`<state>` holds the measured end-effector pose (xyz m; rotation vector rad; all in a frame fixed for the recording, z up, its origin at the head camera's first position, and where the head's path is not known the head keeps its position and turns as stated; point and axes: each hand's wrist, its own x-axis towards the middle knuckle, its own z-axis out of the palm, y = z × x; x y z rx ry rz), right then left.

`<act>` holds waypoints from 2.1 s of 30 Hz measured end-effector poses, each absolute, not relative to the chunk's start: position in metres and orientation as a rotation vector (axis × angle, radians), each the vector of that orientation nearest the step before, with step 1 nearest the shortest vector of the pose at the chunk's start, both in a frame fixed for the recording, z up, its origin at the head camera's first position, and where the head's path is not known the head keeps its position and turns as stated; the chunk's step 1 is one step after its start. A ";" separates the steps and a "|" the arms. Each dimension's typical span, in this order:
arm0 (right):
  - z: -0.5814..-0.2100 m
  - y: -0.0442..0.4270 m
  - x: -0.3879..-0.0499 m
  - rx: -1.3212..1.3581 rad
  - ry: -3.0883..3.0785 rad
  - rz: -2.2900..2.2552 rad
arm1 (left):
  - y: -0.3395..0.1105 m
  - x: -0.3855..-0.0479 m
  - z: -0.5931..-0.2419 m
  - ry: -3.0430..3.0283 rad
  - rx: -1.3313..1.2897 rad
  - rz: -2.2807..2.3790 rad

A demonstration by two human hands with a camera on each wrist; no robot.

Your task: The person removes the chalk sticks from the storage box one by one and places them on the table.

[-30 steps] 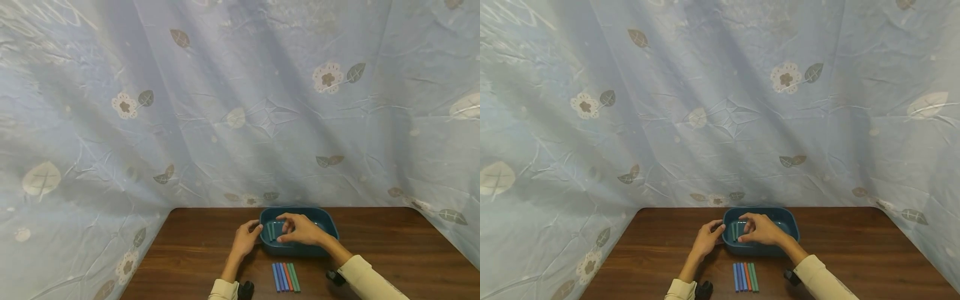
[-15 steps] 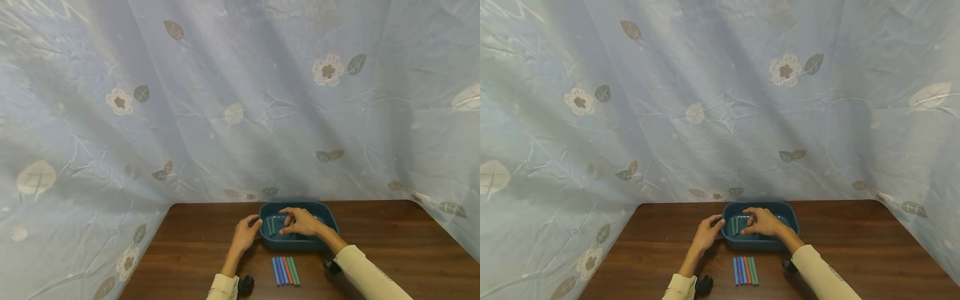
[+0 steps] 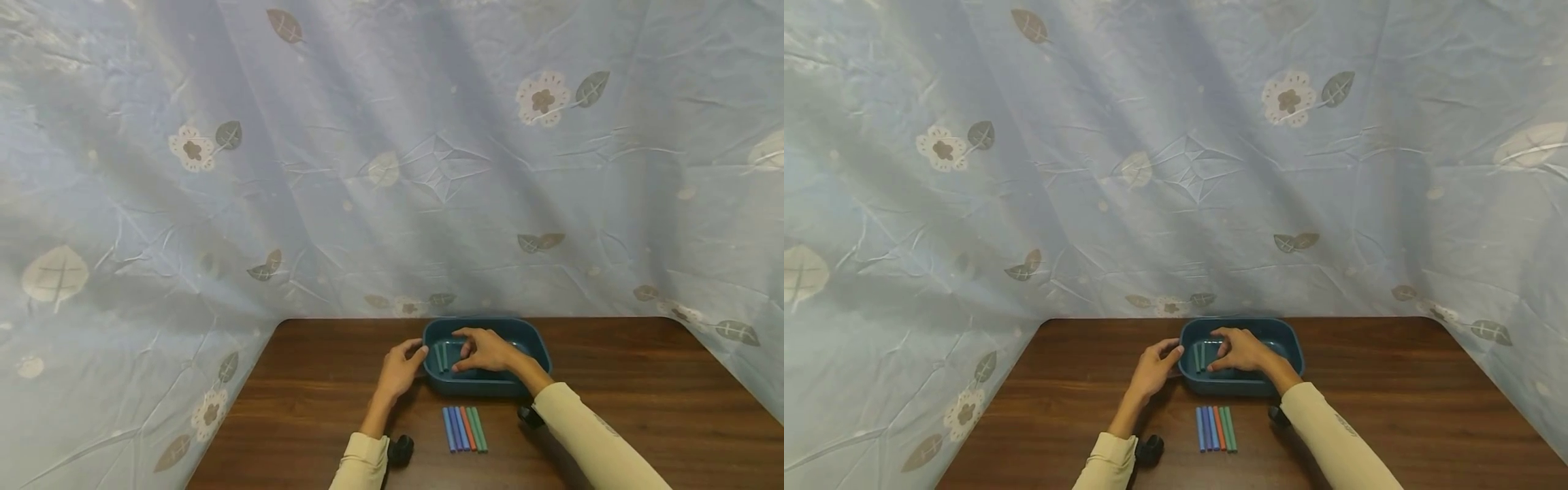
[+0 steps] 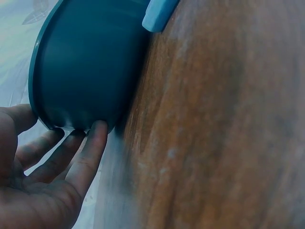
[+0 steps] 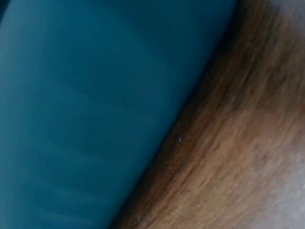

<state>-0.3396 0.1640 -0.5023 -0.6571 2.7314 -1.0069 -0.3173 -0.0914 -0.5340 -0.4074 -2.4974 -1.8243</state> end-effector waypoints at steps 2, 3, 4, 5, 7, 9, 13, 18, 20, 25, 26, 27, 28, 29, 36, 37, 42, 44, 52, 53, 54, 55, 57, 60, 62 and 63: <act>-0.505 0.163 -0.340 -0.648 2.729 -1.012 | -0.091 -0.317 -0.535 -2.495 -0.413 -1.829; -0.506 0.163 -0.341 -0.645 2.725 -1.019 | -0.090 -0.316 -0.535 -2.500 -0.409 -1.824; -0.507 0.162 -0.341 -0.643 2.724 -1.018 | -0.090 -0.316 -0.536 -2.503 -0.409 -1.813; -0.508 0.162 -0.341 -0.639 2.722 -1.019 | -0.090 -0.315 -0.537 -2.505 -0.412 -1.802; -0.510 0.161 -0.341 -0.630 2.719 -1.018 | -0.089 -0.314 -0.537 -2.515 -0.412 -1.767; -0.512 0.159 -0.342 -0.623 2.715 -1.006 | -0.089 -0.312 -0.538 -2.527 -0.407 -1.736; -0.515 0.155 -0.343 -0.606 2.708 -0.972 | -0.089 -0.312 -0.538 -2.537 -0.410 -1.717; -0.514 0.148 -0.345 -0.590 2.706 -0.947 | -0.089 -0.314 -0.536 -2.531 -0.402 -1.727; -0.514 0.145 -0.345 -0.585 2.708 -0.939 | -0.090 -0.314 -0.535 -2.522 -0.402 -1.759; -0.516 0.141 -0.345 -0.592 2.716 -0.907 | -0.091 -0.313 -0.535 -2.531 -0.392 -1.778; -0.517 0.141 -0.345 -0.590 2.716 -0.905 | -0.091 -0.312 -0.535 -2.533 -0.391 -1.771; -0.518 0.141 -0.345 -0.591 2.716 -0.903 | -0.091 -0.312 -0.535 -2.541 -0.390 -1.748; -0.518 0.140 -0.345 -0.584 2.716 -0.904 | -0.091 -0.312 -0.535 -2.547 -0.388 -1.727; -0.518 0.140 -0.345 -0.571 2.714 -0.904 | -0.091 -0.312 -0.535 -2.550 -0.388 -1.716; -0.516 0.140 -0.346 -0.563 2.726 -0.892 | -0.092 -0.315 -0.535 -2.562 -0.401 -1.682; -0.514 0.139 -0.347 -0.569 2.731 -0.883 | -0.092 -0.316 -0.533 -2.561 -0.399 -1.690; -0.509 0.138 -0.350 -0.586 2.760 -0.858 | -0.093 -0.318 -0.529 -2.536 -0.403 -1.721; -0.509 0.139 -0.348 -0.582 2.756 -0.860 | -0.093 -0.317 -0.530 -2.542 -0.397 -1.726; -0.499 0.147 -0.345 -0.603 2.751 -0.911 | -0.092 -0.315 -0.527 -2.516 -0.393 -1.837; -0.497 0.148 -0.344 -0.604 2.754 -0.924 | -0.092 -0.315 -0.527 -2.508 -0.393 -1.854; -0.495 0.150 -0.343 -0.608 2.760 -0.934 | -0.092 -0.315 -0.527 -2.501 -0.393 -1.870; -0.493 0.152 -0.341 -0.614 2.764 -0.941 | -0.092 -0.315 -0.527 -2.496 -0.395 -1.883; -0.489 0.155 -0.338 -0.638 2.770 -0.951 | -0.092 -0.315 -0.528 -2.501 -0.395 -1.858; -0.480 0.159 -0.331 -0.667 2.778 -0.954 | -0.091 -0.316 -0.526 -2.513 -0.393 -1.802; -0.476 0.161 -0.326 -0.686 2.784 -0.956 | -0.091 -0.316 -0.526 -2.520 -0.391 -1.774; -0.474 0.162 -0.324 -0.695 2.787 -0.956 | -0.091 -0.316 -0.526 -2.520 -0.387 -1.770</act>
